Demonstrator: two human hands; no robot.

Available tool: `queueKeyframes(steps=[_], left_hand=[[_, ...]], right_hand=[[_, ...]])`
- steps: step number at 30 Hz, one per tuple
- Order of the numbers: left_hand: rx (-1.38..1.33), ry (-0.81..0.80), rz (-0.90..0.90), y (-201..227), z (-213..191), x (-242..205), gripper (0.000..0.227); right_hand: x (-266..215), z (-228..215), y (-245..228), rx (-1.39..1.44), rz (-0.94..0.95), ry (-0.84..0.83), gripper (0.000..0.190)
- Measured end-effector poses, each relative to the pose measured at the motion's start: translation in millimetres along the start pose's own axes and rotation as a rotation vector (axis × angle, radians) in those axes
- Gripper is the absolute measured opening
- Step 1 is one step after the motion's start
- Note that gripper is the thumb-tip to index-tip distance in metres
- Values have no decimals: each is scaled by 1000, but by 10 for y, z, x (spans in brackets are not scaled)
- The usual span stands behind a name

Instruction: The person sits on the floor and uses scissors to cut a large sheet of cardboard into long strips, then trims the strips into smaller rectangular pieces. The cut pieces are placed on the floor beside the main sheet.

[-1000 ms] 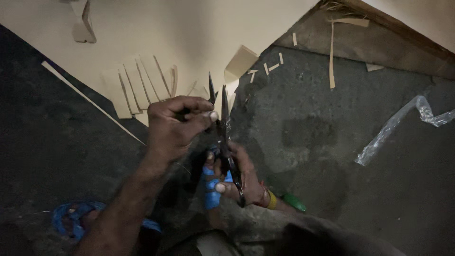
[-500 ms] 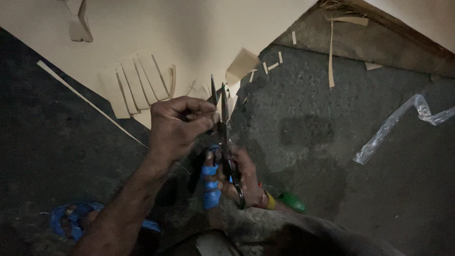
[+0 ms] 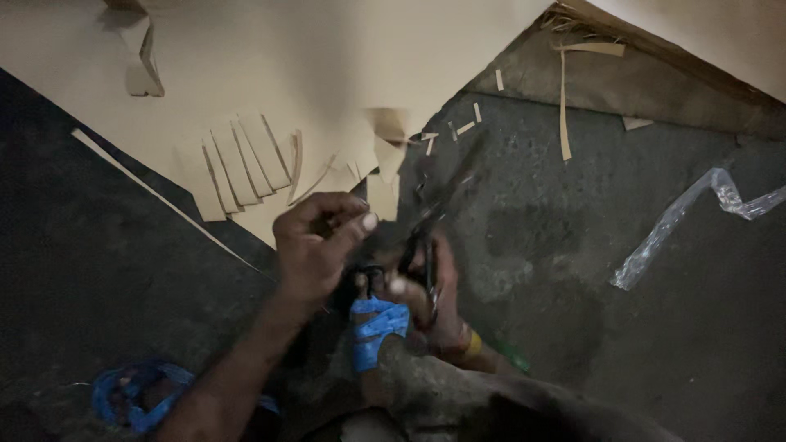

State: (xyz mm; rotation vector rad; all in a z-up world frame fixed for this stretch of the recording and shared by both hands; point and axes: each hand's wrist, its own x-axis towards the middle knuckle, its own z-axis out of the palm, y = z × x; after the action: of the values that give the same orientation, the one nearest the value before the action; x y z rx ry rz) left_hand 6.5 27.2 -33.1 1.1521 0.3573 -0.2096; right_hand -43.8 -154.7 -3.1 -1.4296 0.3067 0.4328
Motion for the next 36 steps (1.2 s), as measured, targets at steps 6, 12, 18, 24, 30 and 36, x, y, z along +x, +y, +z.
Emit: queueKeyframes(steps=[6, 12, 18, 24, 30, 36], left_hand=[[123, 141, 102, -63, -146, 137, 14], [135, 384, 181, 346, -1122, 855, 11], [714, 495, 35, 497, -1642, 945, 28], [1128, 312, 125, 404, -1332, 393, 53], [1360, 328, 246, 360, -1138, 249, 46], [1022, 413, -59, 280, -1128, 248, 34]], right_hand=[[269, -81, -106, -91, -176, 215, 55], [199, -3, -19, -53, -180, 132, 54], [56, 154, 60, 130, -31, 90, 57], [86, 182, 98, 32, -80, 51, 59], [157, 198, 172, -47, -125, -17, 61], [146, 160, 177, -1, -85, -58, 67]])
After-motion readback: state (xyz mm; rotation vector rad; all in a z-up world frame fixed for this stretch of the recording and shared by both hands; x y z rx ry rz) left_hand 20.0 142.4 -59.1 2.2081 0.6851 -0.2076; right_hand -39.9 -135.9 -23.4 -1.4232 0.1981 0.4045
